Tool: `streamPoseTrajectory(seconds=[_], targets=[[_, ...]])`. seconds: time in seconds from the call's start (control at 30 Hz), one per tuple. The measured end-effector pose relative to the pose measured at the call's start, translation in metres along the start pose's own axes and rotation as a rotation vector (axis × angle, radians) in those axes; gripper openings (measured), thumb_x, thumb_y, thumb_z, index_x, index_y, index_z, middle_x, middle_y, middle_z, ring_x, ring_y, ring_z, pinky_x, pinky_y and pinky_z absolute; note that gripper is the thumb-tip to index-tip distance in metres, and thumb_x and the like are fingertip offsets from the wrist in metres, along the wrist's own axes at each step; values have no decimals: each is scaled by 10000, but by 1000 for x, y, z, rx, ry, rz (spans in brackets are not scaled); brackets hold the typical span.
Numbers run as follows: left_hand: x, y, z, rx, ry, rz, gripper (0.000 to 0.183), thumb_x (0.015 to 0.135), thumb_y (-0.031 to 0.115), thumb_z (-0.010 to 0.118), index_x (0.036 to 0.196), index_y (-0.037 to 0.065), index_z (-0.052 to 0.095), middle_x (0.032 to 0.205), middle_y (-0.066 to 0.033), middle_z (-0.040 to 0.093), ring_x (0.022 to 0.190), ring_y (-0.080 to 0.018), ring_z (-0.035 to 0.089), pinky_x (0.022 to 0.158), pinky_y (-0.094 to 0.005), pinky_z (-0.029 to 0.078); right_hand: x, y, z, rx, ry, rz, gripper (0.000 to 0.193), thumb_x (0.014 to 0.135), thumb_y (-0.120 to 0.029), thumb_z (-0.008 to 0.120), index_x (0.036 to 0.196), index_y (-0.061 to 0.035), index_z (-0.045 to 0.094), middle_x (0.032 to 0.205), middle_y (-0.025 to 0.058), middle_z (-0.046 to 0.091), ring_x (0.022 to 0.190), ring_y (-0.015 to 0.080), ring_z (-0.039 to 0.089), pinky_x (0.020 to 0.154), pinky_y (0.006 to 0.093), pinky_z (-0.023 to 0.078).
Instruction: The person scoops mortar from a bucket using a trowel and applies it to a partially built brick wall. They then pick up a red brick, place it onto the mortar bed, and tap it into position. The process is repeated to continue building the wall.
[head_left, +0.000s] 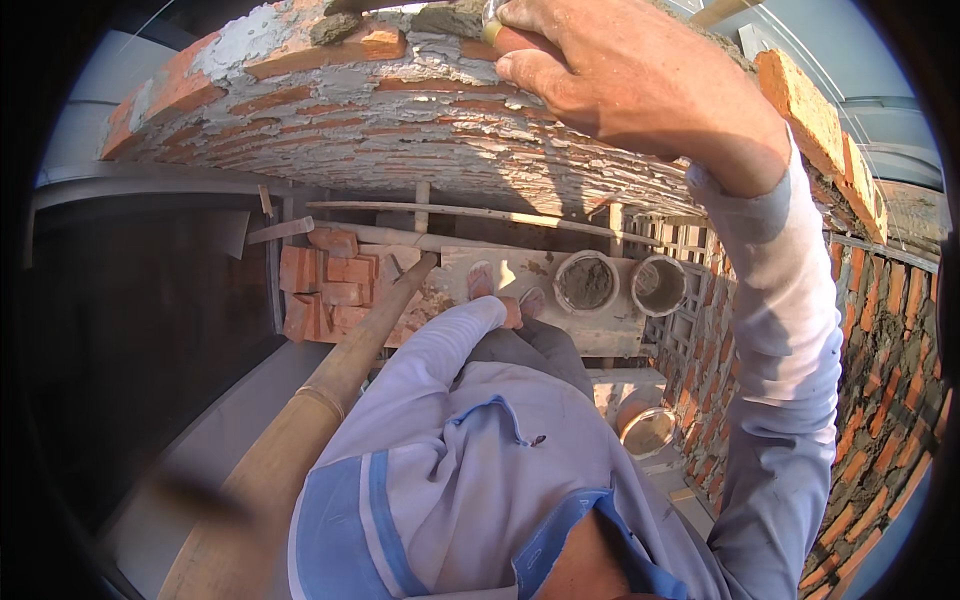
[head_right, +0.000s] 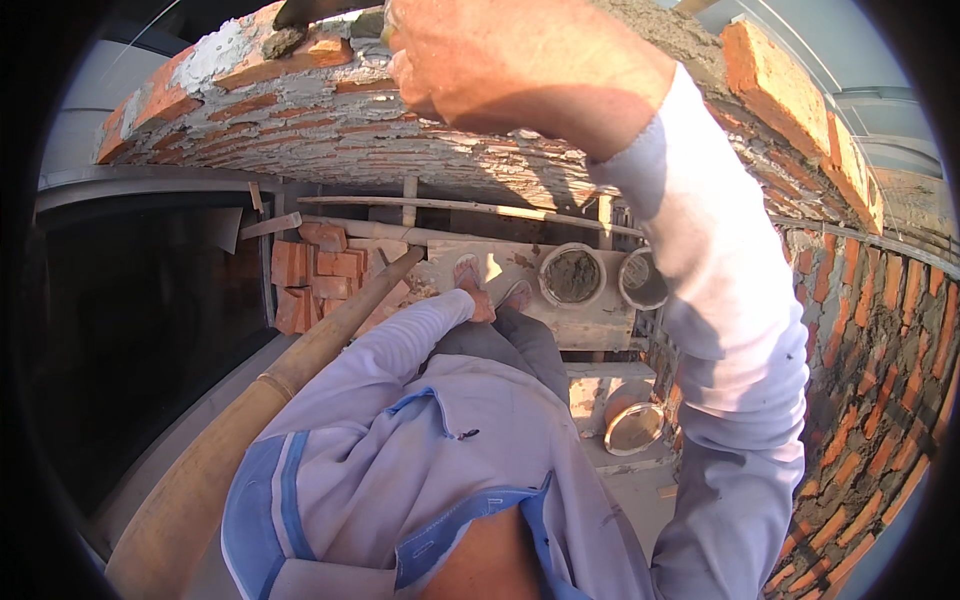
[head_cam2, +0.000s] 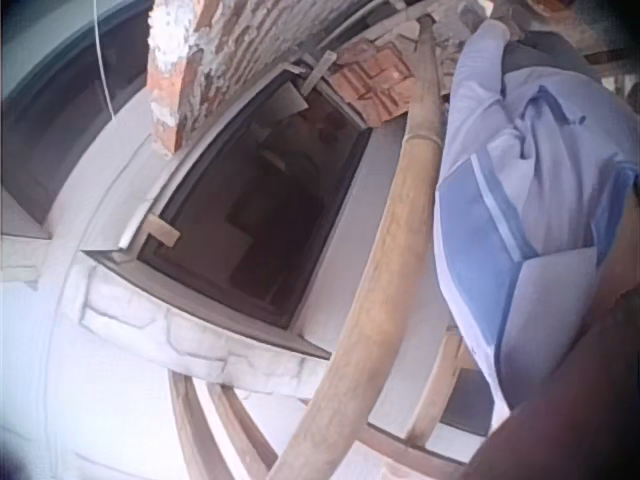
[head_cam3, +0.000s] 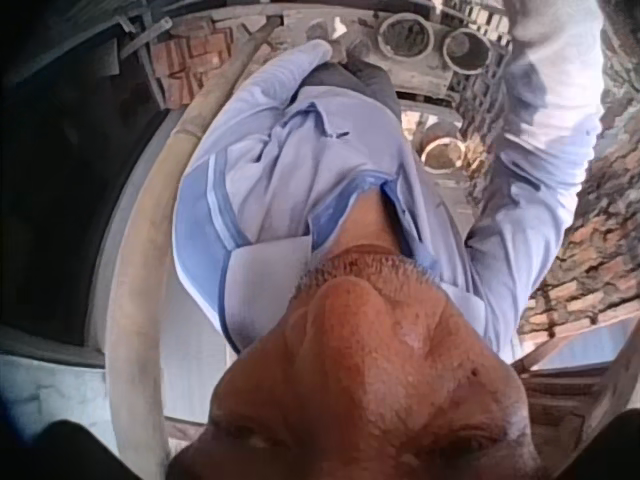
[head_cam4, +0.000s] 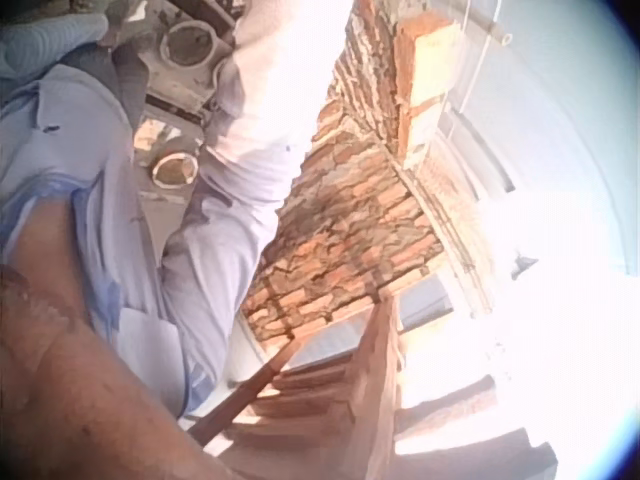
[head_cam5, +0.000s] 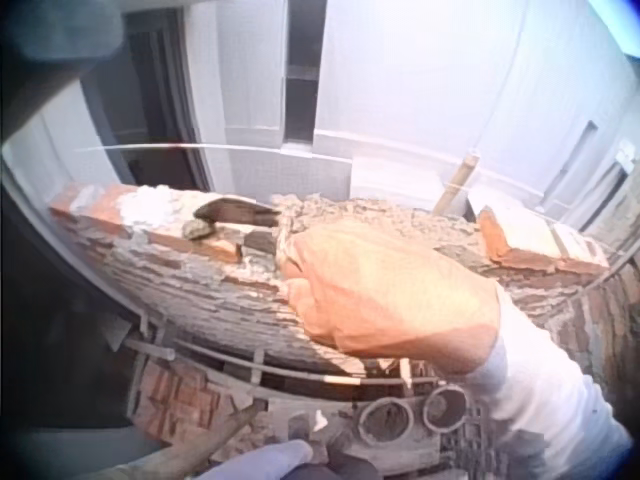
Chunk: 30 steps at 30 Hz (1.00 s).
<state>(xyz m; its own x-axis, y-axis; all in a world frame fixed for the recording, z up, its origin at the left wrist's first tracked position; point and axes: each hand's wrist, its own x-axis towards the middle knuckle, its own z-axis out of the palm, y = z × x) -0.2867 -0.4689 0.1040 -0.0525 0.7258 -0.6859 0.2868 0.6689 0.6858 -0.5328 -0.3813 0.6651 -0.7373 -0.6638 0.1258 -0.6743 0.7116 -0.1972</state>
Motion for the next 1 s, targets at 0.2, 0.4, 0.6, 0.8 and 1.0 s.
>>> streamPoseTrajectory(seconds=[0.2,0.4,0.6,0.8,1.0], targets=[[0,1,54,-149,-79,-72,355,894,395,544,1149,190,685,1134,-81,684,1036,-264,636,909,-415,482,-70,-15,-12,220,-117,-1,411,936,-203,590,1242,70,561,1065,242,652,949,397,634,839,426,490],[-37,21,48,-158,-209,-156,557,901,551,481,1344,230,589,1375,-87,561,1274,-307,487,1085,-431,354,-243,-6,47,669,-140,558,410,926,-140,531,1274,74,495,1089,240,608,954,403,613,861,428,480],[-56,34,61,-198,-335,-369,750,907,642,433,1530,239,332,1610,-159,207,1503,-360,94,1221,-454,106,-425,-5,215,646,-306,1213,415,943,-286,552,1181,51,507,927,315,608,846,483,590,750,500,453],[-54,75,43,62,-478,-503,788,902,658,445,1555,257,259,1617,-222,99,1499,-384,89,1209,-479,155,-538,4,352,606,-448,1395,376,905,-274,606,1111,27,515,972,270,658,968,459,618,840,534,477],[-39,43,74,307,-389,-467,845,895,685,449,1569,240,203,1619,-237,19,1494,-396,114,1200,-473,197,-586,71,502,347,-702,1401,333,914,-188,511,1150,46,486,1142,275,602,977,435,651,860,478,532]])
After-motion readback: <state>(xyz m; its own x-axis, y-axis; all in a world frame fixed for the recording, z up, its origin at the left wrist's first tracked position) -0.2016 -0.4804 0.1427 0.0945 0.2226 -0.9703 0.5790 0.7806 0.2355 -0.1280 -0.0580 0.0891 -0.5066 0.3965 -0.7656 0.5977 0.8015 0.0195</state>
